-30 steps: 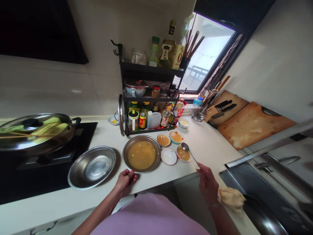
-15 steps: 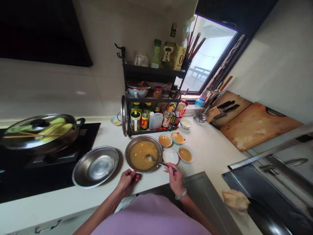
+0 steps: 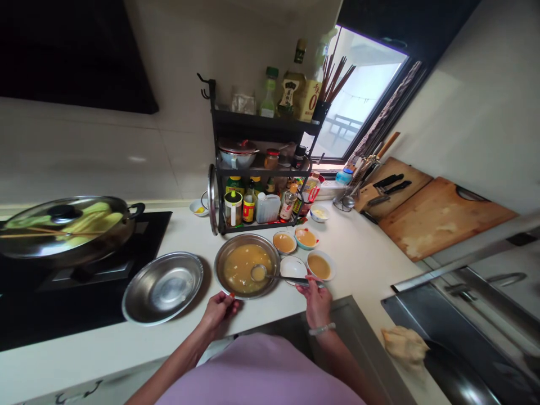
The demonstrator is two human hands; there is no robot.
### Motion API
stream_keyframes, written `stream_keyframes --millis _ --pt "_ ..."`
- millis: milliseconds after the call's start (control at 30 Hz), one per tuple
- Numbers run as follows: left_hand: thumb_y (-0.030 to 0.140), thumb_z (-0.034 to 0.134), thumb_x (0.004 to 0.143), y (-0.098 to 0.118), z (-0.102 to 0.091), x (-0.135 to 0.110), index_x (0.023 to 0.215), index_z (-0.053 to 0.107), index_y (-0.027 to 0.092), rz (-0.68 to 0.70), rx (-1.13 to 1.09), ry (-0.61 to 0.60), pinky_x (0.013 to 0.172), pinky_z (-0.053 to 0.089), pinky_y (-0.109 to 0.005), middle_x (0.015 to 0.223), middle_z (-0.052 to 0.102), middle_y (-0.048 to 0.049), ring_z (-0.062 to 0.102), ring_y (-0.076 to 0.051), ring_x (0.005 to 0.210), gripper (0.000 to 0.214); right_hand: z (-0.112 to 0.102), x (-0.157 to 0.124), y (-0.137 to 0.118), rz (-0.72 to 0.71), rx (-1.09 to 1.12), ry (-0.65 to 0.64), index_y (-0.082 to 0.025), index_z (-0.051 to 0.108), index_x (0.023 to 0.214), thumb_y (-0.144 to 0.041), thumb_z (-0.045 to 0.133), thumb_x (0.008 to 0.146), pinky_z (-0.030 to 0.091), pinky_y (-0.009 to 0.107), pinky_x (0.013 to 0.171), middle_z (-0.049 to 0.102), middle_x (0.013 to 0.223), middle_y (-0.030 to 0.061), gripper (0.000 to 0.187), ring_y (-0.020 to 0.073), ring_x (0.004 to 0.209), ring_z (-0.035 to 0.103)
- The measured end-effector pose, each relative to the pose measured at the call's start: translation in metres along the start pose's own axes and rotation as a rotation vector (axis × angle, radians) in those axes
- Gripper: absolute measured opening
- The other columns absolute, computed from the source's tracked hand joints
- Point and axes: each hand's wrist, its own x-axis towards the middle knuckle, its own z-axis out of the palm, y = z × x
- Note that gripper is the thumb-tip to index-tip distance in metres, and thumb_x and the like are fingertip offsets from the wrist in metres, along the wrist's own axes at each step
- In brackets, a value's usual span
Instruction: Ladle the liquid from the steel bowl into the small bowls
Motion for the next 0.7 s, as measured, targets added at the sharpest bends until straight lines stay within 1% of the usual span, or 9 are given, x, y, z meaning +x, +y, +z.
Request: stream_keyframes --millis 100,200,367,467,567,700 --pt "0.024 0.076 0.07 -0.001 0.0 0.0 0.062 0.048 0.016 0.002 -0.005 0.005 0.046 0.041 -0.02 0.058 0.066 -0.0053 0.055 -0.009 0.044 0.03 -0.003 0.003 -0.009 -0.008 0.007 0.003 -0.017 0.062 0.077 -0.043 0.074 0.064 0.058 0.03 0.056 0.072 0.075 0.0023 0.032 0.0178 0.057 0.068" --pt "0.024 0.075 0.071 -0.001 -0.001 0.001 0.063 0.048 0.016 0.003 -0.007 0.007 0.046 0.042 -0.02 0.057 0.066 -0.0049 0.055 -0.009 0.044 0.029 -0.007 0.006 -0.017 -0.017 0.028 0.024 -0.017 0.062 0.076 -0.041 0.076 0.061 0.058 0.029 0.054 0.07 0.068 0.0004 0.031 0.017 0.053 0.067" --pt "0.023 0.074 0.072 -0.001 0.0 0.001 0.064 0.049 0.016 -0.007 0.001 0.018 0.045 0.041 -0.019 0.057 0.066 -0.0046 0.055 -0.009 0.044 0.027 -0.021 0.015 -0.032 -0.016 0.049 0.095 -0.016 0.062 0.076 -0.037 0.079 0.058 0.058 0.027 0.051 0.068 0.063 -0.0016 0.032 0.0162 0.05 0.066" --pt "0.023 0.074 0.072 -0.001 0.0 0.001 0.063 0.049 0.016 -0.013 0.004 0.019 0.045 0.04 -0.019 0.058 0.067 -0.0052 0.056 -0.009 0.044 0.028 -0.036 0.023 -0.041 -0.039 0.04 0.15 -0.015 0.063 0.076 -0.036 0.078 0.058 0.058 0.027 0.05 0.068 0.06 -0.0007 0.032 0.0164 0.049 0.066" --pt "0.024 0.077 0.069 -0.001 0.0 0.0 0.062 0.048 0.016 -0.004 0.001 0.015 0.046 0.041 -0.019 0.057 0.066 -0.0048 0.056 -0.009 0.044 0.031 -0.057 0.035 -0.05 -0.084 0.018 0.24 -0.014 0.063 0.076 -0.036 0.078 0.057 0.059 0.028 0.05 0.066 0.057 -0.0002 0.033 0.0171 0.049 0.066" --pt "0.025 0.078 0.068 0.0 0.0 -0.001 0.063 0.049 0.016 0.009 0.001 0.007 0.045 0.041 -0.019 0.056 0.066 -0.0036 0.055 -0.009 0.044 0.031 -0.085 0.051 -0.061 -0.212 -0.031 0.349 -0.013 0.062 0.077 -0.04 0.076 0.06 0.058 0.028 0.05 0.064 0.056 -0.0003 0.035 0.0169 0.047 0.065"
